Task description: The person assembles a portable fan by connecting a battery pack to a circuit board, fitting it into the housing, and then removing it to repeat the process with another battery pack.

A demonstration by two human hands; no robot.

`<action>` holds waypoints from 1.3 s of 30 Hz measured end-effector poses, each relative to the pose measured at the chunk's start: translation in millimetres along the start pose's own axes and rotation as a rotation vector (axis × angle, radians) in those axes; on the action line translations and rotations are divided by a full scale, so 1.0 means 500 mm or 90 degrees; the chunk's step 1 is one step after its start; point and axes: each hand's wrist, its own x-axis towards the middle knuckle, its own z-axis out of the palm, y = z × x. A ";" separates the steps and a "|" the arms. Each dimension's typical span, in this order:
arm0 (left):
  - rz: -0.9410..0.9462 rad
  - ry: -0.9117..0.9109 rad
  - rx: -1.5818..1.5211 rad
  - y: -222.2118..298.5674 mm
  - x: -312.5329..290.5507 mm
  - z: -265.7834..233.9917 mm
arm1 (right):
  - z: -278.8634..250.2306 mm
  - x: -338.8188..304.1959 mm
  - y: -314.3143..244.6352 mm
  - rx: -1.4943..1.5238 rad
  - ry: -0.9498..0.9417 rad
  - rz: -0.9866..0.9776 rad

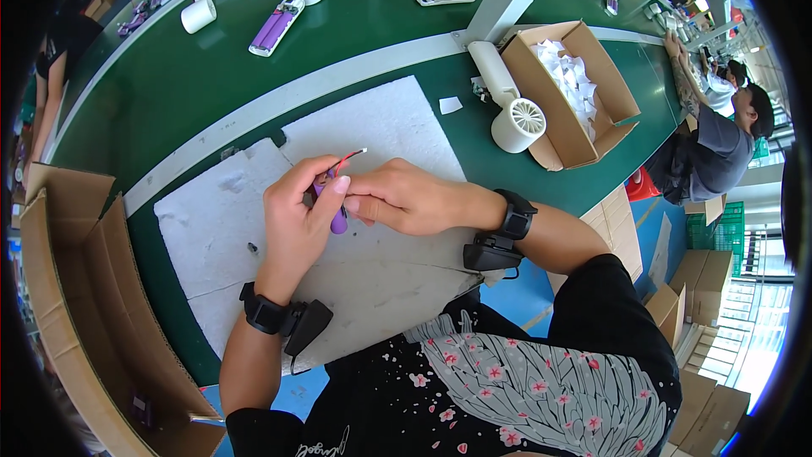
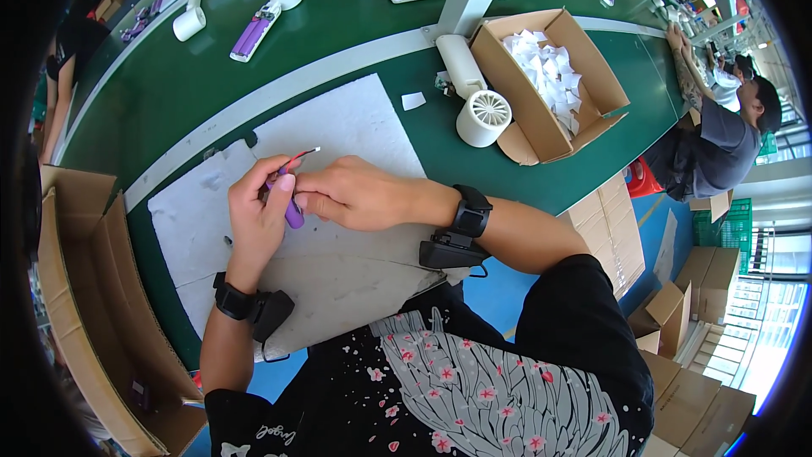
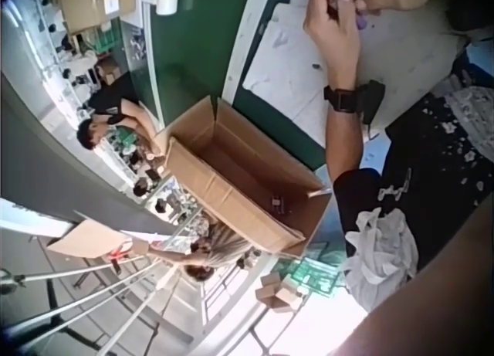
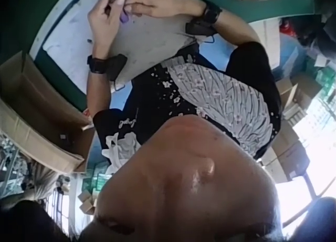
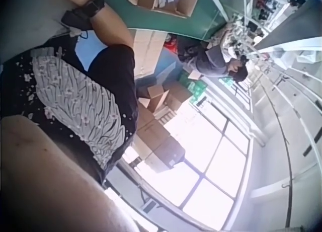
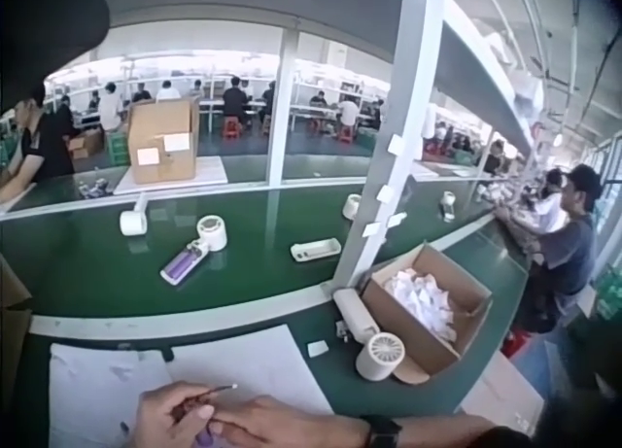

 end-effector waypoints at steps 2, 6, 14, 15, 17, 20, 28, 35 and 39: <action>0.014 -0.004 0.016 0.005 -0.001 0.001 | -0.001 -0.001 0.001 0.001 -0.003 0.003; 0.014 -0.018 0.029 0.001 0.001 0.004 | -0.001 -0.002 0.000 0.008 -0.013 0.014; 0.010 -0.017 0.012 -0.002 -0.003 0.004 | -0.005 0.000 -0.004 -0.032 -0.031 0.016; 0.016 -0.015 0.014 -0.004 -0.003 0.003 | -0.006 0.001 -0.003 -0.020 -0.028 0.013; -0.010 -0.020 -0.018 0.000 -0.005 0.003 | 0.003 -0.001 -0.001 0.007 -0.030 0.009; -0.057 -0.024 -0.080 0.003 0.001 0.005 | -0.001 -0.002 0.008 0.046 0.024 -0.009; -0.017 -0.025 -0.108 0.005 0.002 0.006 | -0.010 -0.002 -0.006 0.058 -0.001 0.056; 0.033 -0.021 -0.081 0.001 0.000 0.008 | 0.005 0.001 -0.009 0.132 0.071 0.059; -0.002 -0.034 -0.073 0.010 0.001 0.003 | 0.009 0.000 0.000 0.123 0.090 0.033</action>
